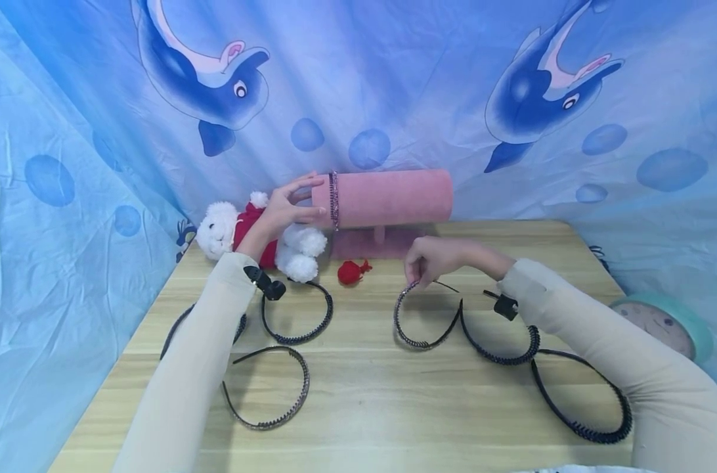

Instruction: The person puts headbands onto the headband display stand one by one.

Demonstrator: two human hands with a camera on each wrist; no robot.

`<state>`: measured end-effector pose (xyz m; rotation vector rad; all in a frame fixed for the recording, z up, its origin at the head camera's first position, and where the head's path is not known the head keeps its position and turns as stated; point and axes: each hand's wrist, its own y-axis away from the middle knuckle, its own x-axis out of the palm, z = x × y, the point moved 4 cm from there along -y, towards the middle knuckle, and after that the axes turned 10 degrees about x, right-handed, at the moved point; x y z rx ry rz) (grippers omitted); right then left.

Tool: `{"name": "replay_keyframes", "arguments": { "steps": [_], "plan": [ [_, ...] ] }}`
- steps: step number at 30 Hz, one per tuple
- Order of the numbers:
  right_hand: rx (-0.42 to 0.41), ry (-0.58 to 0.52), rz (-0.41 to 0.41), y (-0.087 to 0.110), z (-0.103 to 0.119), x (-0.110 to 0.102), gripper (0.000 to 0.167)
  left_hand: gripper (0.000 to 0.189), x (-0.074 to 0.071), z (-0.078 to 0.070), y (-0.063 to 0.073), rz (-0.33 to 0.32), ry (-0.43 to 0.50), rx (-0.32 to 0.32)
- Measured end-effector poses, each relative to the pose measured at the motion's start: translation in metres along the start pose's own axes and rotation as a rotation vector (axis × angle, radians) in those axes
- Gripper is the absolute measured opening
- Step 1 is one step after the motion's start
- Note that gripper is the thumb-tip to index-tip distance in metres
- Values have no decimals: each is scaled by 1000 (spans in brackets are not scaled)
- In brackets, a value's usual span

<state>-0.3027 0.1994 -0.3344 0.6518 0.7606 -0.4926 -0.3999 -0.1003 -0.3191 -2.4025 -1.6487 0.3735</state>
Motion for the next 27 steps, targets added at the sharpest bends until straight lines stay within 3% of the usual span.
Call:
{"name": "replay_keyframes", "arguments": {
  "steps": [5, 15, 27],
  "plan": [
    [10, -55, -27, 8, -10, -13, 20, 65, 0, 0, -1, -4, 4, 1],
    [182, -241, -78, 29, -41, -31, 27, 66, 1, 2, -1, 19, -20, 12],
    [246, -385, -191, 65, -76, -56, 36, 64, -7, 21, -10, -10, -39, 38]
  ]
}}
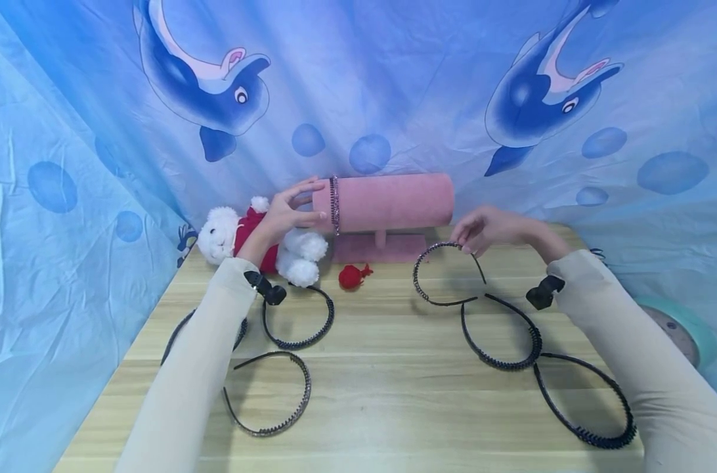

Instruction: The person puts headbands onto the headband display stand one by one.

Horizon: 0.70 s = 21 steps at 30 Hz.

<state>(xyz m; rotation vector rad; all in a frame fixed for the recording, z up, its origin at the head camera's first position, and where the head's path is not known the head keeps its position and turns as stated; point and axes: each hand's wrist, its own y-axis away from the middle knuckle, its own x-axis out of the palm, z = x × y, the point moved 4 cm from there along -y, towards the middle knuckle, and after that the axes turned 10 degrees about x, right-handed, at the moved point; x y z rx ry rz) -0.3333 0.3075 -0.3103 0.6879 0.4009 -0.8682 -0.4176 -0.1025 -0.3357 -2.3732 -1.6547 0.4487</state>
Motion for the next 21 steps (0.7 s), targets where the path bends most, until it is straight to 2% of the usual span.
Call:
{"name": "replay_keyframes", "arguments": {
  "steps": [7, 16, 21],
  "plan": [
    [15, -13, -39, 13, -15, -23, 34, 65, 0, -2, 0, 5, -9, 24],
    [96, -14, -120, 29, -33, -48, 29, 64, 0, -3, 1, -1, -29, 23],
    [141, -52, -177, 37, -41, -57, 35, 66, 1, -4, 3, 1, -28, 15]
  ]
}}
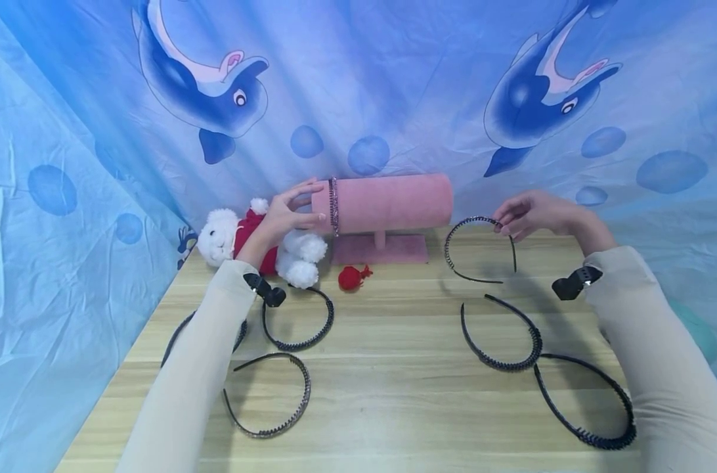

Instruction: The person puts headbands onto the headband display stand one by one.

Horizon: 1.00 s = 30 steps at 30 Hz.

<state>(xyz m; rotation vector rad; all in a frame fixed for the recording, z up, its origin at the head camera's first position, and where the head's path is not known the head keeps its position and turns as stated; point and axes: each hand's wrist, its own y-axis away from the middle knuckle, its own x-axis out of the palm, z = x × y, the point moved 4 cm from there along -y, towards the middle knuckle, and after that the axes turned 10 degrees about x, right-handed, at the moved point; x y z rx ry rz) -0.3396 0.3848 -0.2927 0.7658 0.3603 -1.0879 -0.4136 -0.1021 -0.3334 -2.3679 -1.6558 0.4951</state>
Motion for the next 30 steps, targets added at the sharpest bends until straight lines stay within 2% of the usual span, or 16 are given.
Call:
{"name": "replay_keyframes", "arguments": {
  "steps": [7, 16, 21, 30],
  "plan": [
    [60, -22, -92, 7, -4, -9, 44, 65, -1, 3, 1, -5, 4, 0],
    [79, -65, -174, 12, -3, -13, 56, 66, -1, 4, 0, 2, 11, 11],
    [71, -117, -203, 11, -2, -11, 50, 66, -1, 3, 1, 3, 12, 12],
    [12, -298, -262, 3, -5, -7, 31, 65, -1, 3, 1, 9, 10, 16]
  ]
}}
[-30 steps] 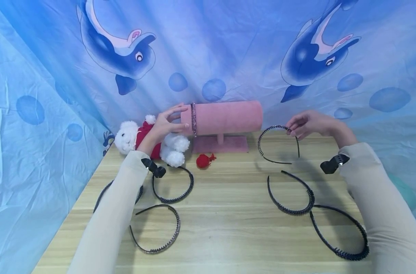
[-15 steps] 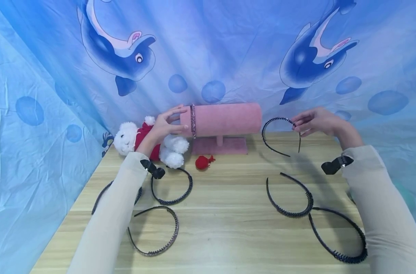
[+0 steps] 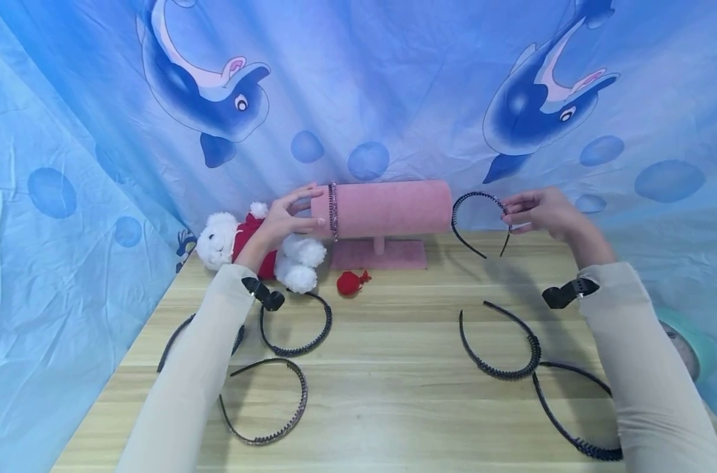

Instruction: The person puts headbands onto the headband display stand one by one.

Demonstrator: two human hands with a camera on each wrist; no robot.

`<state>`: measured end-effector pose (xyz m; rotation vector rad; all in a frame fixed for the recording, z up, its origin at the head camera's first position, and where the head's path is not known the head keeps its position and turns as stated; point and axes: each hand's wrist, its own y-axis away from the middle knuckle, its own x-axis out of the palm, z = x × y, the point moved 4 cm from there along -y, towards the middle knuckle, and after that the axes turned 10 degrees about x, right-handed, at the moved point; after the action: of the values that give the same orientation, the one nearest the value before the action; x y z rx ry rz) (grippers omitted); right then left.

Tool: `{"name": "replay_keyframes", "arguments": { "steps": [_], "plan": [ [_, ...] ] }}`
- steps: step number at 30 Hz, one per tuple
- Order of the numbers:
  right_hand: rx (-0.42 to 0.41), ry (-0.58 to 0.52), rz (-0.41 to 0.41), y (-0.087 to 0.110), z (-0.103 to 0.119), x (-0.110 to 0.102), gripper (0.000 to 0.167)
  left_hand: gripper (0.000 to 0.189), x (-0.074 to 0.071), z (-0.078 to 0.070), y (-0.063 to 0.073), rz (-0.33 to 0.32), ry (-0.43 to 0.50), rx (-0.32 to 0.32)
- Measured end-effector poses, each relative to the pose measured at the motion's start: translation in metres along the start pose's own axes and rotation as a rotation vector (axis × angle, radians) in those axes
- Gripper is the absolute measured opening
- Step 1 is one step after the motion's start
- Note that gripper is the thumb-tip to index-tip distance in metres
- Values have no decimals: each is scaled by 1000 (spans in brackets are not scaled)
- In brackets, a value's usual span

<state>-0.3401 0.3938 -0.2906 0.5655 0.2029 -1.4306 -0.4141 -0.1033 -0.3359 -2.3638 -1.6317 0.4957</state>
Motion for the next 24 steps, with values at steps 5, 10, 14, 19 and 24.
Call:
{"name": "replay_keyframes", "arguments": {
  "steps": [5, 10, 14, 19, 24],
  "plan": [
    [-14, -104, -59, -2, -1, 5, 30, 64, 0, 1, 0, -3, 1, -5],
    [-51, -213, -121, -4, 1, 16, 28, 64, 0, 0, 0, -3, -6, -4],
    [-101, -289, -164, -5, 5, 25, 26, 63, 0, -2, 0, -2, -13, 0],
    [-156, -344, -191, -7, 10, 35, 25, 63, 0, -2, 1, -4, -19, 8],
    [-187, -280, -214, -12, 14, 46, 29, 63, -1, 1, 1, -8, -26, 2]
  ]
}}
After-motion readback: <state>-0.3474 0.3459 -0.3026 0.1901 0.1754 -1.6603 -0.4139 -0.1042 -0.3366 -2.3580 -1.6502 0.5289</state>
